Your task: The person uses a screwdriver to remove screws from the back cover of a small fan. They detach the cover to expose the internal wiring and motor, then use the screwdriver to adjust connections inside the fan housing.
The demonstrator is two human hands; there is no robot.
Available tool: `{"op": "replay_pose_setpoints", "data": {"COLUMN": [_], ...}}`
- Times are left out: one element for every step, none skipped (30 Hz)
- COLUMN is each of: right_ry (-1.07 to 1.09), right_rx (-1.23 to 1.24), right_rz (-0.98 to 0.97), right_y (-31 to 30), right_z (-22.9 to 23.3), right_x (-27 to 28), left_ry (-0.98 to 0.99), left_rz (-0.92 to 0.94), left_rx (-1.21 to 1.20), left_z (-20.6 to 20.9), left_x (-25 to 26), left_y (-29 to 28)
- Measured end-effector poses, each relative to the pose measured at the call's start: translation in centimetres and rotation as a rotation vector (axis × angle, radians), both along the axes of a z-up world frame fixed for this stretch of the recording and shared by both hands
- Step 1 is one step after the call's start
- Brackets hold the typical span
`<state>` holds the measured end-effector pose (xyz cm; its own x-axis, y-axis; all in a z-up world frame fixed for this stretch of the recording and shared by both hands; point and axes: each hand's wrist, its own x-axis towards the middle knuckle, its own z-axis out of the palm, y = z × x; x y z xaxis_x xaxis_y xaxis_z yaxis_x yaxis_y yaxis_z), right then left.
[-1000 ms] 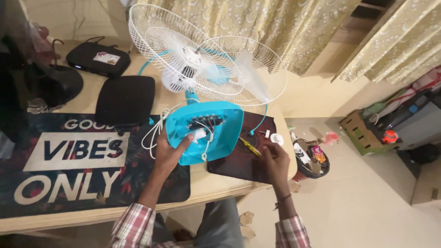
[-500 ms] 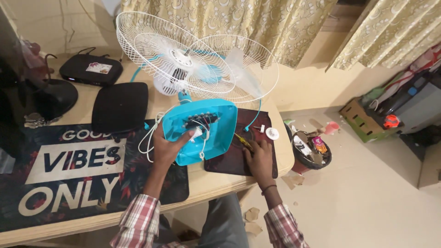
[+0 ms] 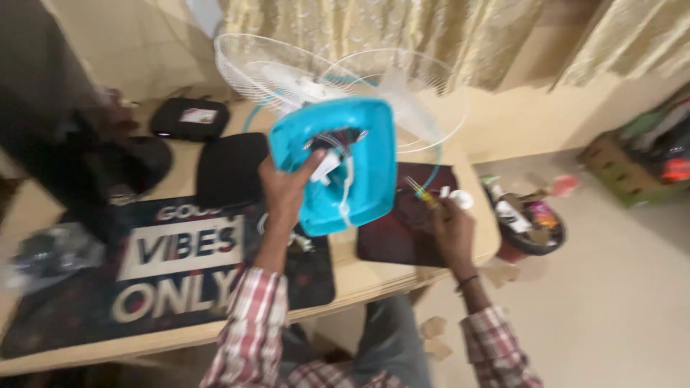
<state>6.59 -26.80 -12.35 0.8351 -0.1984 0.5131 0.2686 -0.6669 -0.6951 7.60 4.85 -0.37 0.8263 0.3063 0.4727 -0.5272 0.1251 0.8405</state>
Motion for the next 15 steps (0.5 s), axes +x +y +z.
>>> {"op": "replay_pose_setpoints", "data": {"right_ry": [-0.123,-0.112,-0.101,-0.107,-0.112,-0.088,-0.064,-0.052,-0.105,-0.164,-0.223,-0.243,-0.262,-0.276,-0.273], "right_rx": [-0.007,0.017,0.04,0.066,0.092,0.148,0.204,0.246,0.291,0.329,0.366,0.378,0.389,0.404,0.404], "right_rz": [0.011,0.006,0.001,0.007,0.013,0.017,0.021,0.022,0.076,0.129,0.184,0.178,0.173,0.163,0.139], "right_y": [0.4,0.8,1.0,1.3,1.7,1.8,1.9,1.9,2.3,2.5,2.8,3.0,3.4,3.9,4.1], "right_z": [0.9,1.9,2.9,3.8,4.5,5.4,6.1,6.9,7.4,8.0,8.4,8.9,9.1,9.2,9.5], "right_x": [-0.2,-0.6,-1.1,-1.6,-1.9,-2.3,-2.6,-2.4,-2.5,-2.7,-2.9,-3.1,-3.2,-3.6,-4.0], "left_ry": [0.022,0.023,0.024,0.03,0.042,0.056,0.069,0.079,0.088,0.091,0.111,0.126,0.142,0.131,0.12], "left_rz": [-0.007,-0.021,-0.035,-0.049,-0.075,-0.102,-0.129,-0.143,-0.157,-0.176,-0.147,-0.127,-0.106,-0.121,-0.136], "left_rx": [0.02,0.028,0.036,0.04,0.025,0.002,-0.022,-0.037,-0.053,-0.075,-0.068,-0.064,-0.061,-0.088,-0.115], "left_z": [1.0,1.9,2.8,3.4,4.2,4.7,5.0,5.2,5.3,5.4,5.3,5.2,5.0,4.7,4.4], "left_x": [-0.1,0.0,0.0,0.0,0.1,0.2,-0.1,-0.3,-0.5,-0.5,-0.7,-0.8,-0.9,-1.0,-1.1], "left_y": [0.3,0.4,0.5,0.5,0.7,0.6,0.9,1.0,1.2,1.1,1.0,0.8,0.7,0.7,0.8]}}
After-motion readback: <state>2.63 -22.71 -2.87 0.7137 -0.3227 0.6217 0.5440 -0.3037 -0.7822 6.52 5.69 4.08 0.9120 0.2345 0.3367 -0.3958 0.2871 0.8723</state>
